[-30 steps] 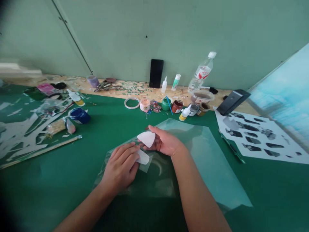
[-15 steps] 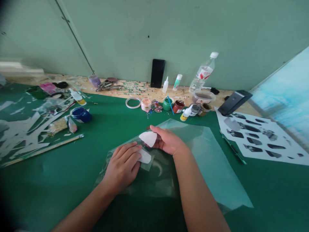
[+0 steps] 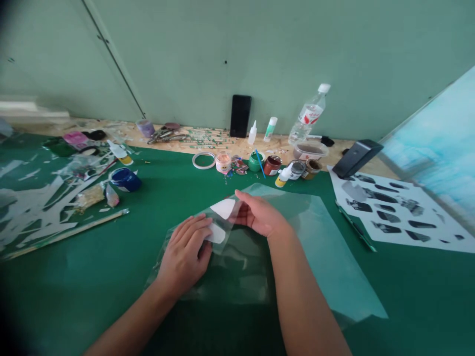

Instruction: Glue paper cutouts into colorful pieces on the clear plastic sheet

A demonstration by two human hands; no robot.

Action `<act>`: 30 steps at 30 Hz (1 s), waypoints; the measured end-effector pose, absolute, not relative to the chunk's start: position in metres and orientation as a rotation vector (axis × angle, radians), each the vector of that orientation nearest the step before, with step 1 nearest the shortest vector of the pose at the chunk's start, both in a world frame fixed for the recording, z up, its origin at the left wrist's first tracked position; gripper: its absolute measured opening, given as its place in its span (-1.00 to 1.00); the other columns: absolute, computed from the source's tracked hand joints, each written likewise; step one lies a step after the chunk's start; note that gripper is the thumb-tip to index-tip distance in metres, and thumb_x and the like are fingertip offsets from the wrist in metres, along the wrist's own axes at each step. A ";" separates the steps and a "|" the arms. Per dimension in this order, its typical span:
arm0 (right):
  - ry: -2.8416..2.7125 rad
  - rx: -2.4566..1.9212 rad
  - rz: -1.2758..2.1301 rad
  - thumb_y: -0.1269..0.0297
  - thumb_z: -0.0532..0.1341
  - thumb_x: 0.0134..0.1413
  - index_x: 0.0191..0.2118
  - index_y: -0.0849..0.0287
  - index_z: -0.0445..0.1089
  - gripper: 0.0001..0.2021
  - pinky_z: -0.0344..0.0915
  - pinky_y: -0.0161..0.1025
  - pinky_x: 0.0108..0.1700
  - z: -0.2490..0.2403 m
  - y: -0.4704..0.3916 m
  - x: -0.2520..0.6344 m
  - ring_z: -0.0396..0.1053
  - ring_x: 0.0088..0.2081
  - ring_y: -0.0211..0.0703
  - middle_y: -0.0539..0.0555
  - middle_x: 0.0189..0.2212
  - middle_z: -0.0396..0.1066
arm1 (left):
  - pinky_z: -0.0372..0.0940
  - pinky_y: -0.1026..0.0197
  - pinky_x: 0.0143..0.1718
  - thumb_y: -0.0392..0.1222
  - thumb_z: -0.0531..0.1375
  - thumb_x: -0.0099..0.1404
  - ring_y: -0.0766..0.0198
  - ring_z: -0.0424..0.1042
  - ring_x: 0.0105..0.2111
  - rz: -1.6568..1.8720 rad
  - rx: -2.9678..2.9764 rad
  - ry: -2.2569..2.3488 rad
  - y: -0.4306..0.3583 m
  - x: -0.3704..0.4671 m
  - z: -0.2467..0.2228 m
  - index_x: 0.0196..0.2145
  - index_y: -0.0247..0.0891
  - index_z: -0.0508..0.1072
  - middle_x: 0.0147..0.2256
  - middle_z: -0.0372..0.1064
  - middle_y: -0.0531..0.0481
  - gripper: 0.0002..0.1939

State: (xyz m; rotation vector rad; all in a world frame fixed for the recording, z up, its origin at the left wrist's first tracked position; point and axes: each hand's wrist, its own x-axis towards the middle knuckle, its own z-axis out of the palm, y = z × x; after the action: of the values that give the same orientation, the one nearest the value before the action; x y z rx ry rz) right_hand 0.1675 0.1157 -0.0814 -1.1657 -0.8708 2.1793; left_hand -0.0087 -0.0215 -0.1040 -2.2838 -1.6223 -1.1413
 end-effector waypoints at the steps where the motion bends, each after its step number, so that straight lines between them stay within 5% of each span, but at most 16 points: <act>1: -0.870 -1.169 2.175 0.15 0.22 0.24 -0.35 0.27 0.47 -0.73 0.53 -0.22 -0.28 -0.081 0.117 0.169 0.51 -0.40 -0.17 0.15 -0.43 0.53 | 0.25 -0.12 0.20 -0.49 0.13 0.22 0.05 0.37 0.14 -1.145 -2.263 -1.648 -0.021 -0.008 -0.104 -0.12 -0.26 0.36 0.00 0.48 -0.17 -0.72; 5: -0.862 -1.218 2.094 -0.01 0.23 0.21 -0.48 0.23 0.40 -0.60 0.52 -0.22 -0.25 -0.081 0.121 0.169 0.51 -0.38 -0.16 0.18 -0.43 0.52 | 0.10 -0.28 0.27 -0.42 0.16 0.23 -0.05 0.18 0.27 -1.205 -2.092 -1.798 -0.022 -0.008 -0.105 0.18 -0.35 0.19 0.19 0.28 -0.34 -0.44; 9: -1.078 -1.228 1.662 0.02 0.26 0.17 -0.46 0.17 0.36 -0.67 0.43 -0.29 -0.40 -0.091 0.122 0.160 0.43 -0.47 -0.22 0.08 -0.48 0.46 | 0.11 -0.32 0.25 -0.30 0.18 0.26 -0.16 -0.04 0.36 -1.305 -1.854 -2.052 -0.023 -0.021 -0.106 0.35 -0.38 -0.08 0.33 -0.04 -0.48 -0.21; 13: -1.634 -1.232 1.065 0.15 0.19 0.19 -0.35 0.12 0.39 -0.82 0.34 -0.26 -0.36 -0.105 0.122 0.154 0.41 -0.45 -0.20 0.02 -0.46 0.47 | 0.29 -0.21 0.16 -0.22 0.17 0.29 -0.10 0.26 0.21 -1.047 -2.084 -2.160 -0.018 -0.042 -0.095 0.16 -0.30 0.30 0.16 0.31 -0.29 -0.51; 16: -1.886 -1.224 0.823 0.22 0.13 0.20 -0.31 0.11 0.43 -0.84 0.30 -0.22 -0.23 -0.110 0.122 0.151 0.45 -0.37 -0.15 0.03 -0.41 0.53 | 0.24 -0.17 0.21 -0.18 0.12 0.34 -0.02 0.33 0.17 -0.659 -2.406 -2.019 -0.006 -0.047 -0.080 0.01 -0.26 0.47 0.10 0.41 -0.17 -0.68; 22: -1.892 -1.275 0.741 0.20 0.11 0.19 -0.33 0.12 0.45 -0.80 0.24 -0.24 -0.26 -0.108 0.123 0.147 0.45 -0.36 -0.12 0.04 -0.42 0.54 | -0.09 -0.23 0.36 0.12 -0.02 0.42 -0.08 -0.04 0.37 -0.140 -2.486 -1.954 0.028 -0.026 -0.077 0.29 -0.42 0.21 0.34 0.03 -0.24 -0.33; 30: -1.903 -1.275 0.732 0.20 0.13 0.18 -0.35 0.12 0.46 -0.79 0.23 -0.27 -0.29 -0.105 0.122 0.146 0.44 -0.39 -0.14 0.03 -0.44 0.53 | -0.20 -0.27 0.37 0.18 -0.14 0.44 -0.08 -0.09 0.38 -0.210 -2.404 -1.996 0.033 -0.024 -0.102 0.33 -0.33 0.15 0.35 0.04 -0.11 -0.30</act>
State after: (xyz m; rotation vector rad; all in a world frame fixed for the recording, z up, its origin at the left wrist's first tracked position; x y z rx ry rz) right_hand 0.1462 0.1225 -0.1047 -1.2751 -1.9026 0.7316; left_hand -0.0244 0.0333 -0.1019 -2.4041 -1.9965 -0.2100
